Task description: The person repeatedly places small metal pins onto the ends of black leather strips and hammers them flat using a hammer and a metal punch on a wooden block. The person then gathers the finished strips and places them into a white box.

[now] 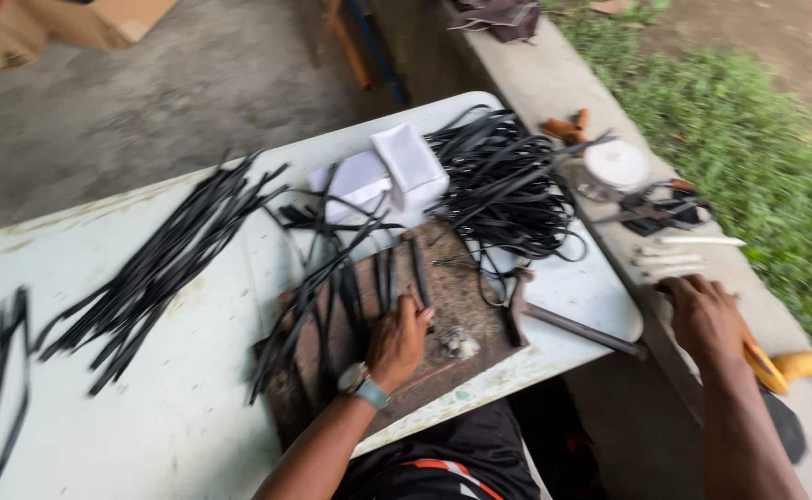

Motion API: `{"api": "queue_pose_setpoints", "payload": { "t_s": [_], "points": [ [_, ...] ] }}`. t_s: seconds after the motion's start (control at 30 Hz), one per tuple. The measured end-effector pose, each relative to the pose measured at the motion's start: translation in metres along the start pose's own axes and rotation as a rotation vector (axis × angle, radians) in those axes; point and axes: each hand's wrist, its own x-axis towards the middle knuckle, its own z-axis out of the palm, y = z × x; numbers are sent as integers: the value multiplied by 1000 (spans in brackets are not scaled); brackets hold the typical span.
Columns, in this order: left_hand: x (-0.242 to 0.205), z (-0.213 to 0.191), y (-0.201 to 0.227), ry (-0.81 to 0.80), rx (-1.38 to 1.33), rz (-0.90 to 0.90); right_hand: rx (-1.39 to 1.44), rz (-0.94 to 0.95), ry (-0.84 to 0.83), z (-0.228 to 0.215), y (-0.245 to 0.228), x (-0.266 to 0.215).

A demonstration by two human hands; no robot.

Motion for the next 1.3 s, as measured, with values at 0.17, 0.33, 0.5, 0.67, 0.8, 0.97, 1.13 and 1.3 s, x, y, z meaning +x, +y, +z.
{"api": "queue_pose_setpoints", "payload": {
  "t_s": [0.17, 0.33, 0.5, 0.67, 0.8, 0.97, 1.13, 1.3],
  "points": [
    [12, -19, 5, 7, -251, -52, 273, 28, 195, -19, -53, 6],
    [-10, -87, -9, 125, -197, -76, 974, 109, 59, -36, -141, 27],
    [-82, -164, -59, 479, -183, -343, 1211, -336, -9, -44, -252, 45],
    [-152, -185, -90, 637, -287, -527, 954, -799, 68, -41, -389, 54],
    [-161, -200, -101, 406, -135, -685, 918, -1115, -41, -8, -494, 50],
    [-155, -218, -106, 314, -87, -797, 638, -1329, 20, 37, -577, 49],
    [-171, -180, -94, 555, 33, -646, 20, -1081, -804, 67, -603, 27],
    [-189, -99, -57, 688, -175, -588, 542, -1234, -170, 84, -569, 12]
  ]
}}
